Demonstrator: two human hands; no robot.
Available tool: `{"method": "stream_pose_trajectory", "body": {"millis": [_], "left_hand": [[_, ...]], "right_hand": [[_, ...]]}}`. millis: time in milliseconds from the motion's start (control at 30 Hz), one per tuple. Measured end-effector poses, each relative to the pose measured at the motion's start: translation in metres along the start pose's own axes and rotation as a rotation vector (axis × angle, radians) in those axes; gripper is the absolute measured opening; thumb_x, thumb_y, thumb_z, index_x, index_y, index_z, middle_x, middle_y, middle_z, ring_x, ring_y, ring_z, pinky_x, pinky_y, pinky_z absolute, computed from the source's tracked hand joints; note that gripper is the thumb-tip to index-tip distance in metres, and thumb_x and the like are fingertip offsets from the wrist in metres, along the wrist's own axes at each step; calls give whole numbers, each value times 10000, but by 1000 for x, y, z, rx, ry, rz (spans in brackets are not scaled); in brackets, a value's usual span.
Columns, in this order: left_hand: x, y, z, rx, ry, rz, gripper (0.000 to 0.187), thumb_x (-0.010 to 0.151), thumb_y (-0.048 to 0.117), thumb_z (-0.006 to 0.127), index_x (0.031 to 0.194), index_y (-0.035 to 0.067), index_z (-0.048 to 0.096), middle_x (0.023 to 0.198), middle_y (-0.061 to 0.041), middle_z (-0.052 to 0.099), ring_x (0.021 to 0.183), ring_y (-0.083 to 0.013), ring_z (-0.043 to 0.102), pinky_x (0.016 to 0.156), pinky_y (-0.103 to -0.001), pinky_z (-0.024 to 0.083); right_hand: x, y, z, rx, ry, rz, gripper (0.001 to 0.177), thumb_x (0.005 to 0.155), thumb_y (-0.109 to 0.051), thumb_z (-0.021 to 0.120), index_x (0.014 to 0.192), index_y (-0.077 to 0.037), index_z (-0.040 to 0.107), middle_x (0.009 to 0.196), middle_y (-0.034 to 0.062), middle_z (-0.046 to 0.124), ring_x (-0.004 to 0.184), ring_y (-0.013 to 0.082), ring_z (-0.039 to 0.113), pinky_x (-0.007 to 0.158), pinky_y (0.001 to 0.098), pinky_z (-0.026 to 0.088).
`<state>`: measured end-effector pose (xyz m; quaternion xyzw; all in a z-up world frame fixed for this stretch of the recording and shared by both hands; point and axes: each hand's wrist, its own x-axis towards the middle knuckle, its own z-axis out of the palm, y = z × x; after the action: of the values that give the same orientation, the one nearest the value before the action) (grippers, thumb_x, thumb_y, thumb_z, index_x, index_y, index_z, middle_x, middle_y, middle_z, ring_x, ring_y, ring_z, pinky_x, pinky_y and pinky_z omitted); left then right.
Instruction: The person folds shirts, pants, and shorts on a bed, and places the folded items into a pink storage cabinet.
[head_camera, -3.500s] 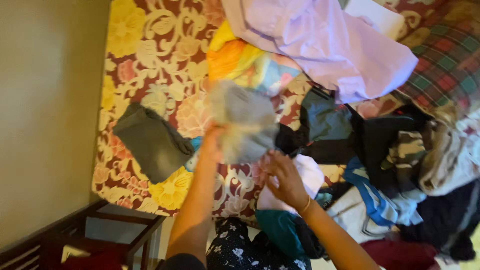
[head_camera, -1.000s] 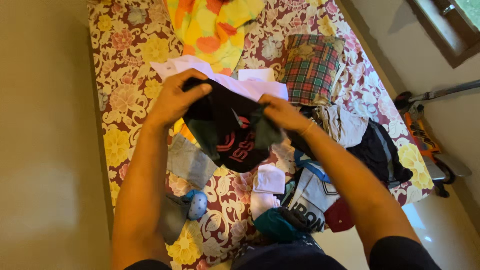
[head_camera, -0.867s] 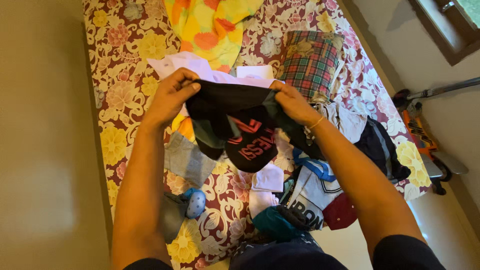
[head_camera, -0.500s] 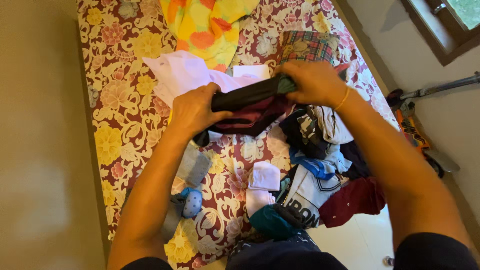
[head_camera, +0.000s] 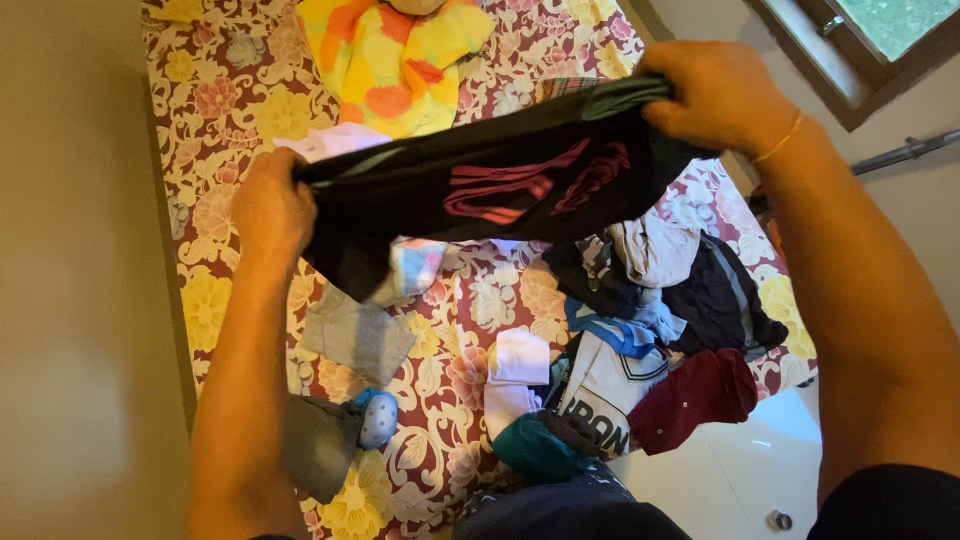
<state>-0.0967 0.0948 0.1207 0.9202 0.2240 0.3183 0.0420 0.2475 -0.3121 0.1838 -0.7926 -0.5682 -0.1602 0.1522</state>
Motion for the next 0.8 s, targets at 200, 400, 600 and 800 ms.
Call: {"method": "stream_pose_trajectory", "body": {"millis": [200, 400, 600, 800], "left_hand": [[0, 1, -23, -67, -12, 72, 328, 909, 18, 586, 1182, 105, 745, 1229, -141, 691, 1078, -389, 656, 867, -487, 523], [8, -9, -24, -519, -148, -107, 464, 894, -13, 465, 1248, 92, 746, 1239, -132, 731, 1111, -251, 695, 989, -333, 529], [16, -25, 0, -602, -252, -267, 429, 894, -21, 456, 1195, 55, 752, 1127, -114, 769, 1021, -165, 705, 938, -254, 511], [8, -42, 35, -798, -443, -325, 385, 1016, 66, 524, 1370, 108, 670, 1174, -49, 696, 1015, -154, 629, 902, -285, 512]], "right_hand": [[-18, 24, -1, 428, -6, 282, 144, 1028, -176, 620, 1081, -51, 671, 732, 94, 586, 647, 186, 550, 592, 334, 431], [-17, 26, 1, 953, 135, 340, 127, 1101, -138, 553, 1137, -59, 645, 827, -41, 584, 681, 15, 510, 583, 194, 401], [-5, 33, 7, 611, 201, 340, 138, 1066, -110, 654, 1167, -21, 683, 890, 8, 646, 773, 71, 578, 681, 237, 484], [-13, 54, 40, 613, 293, 286, 199, 1019, -14, 638, 1205, 11, 704, 1005, 17, 698, 898, 83, 640, 806, 248, 531]]}}
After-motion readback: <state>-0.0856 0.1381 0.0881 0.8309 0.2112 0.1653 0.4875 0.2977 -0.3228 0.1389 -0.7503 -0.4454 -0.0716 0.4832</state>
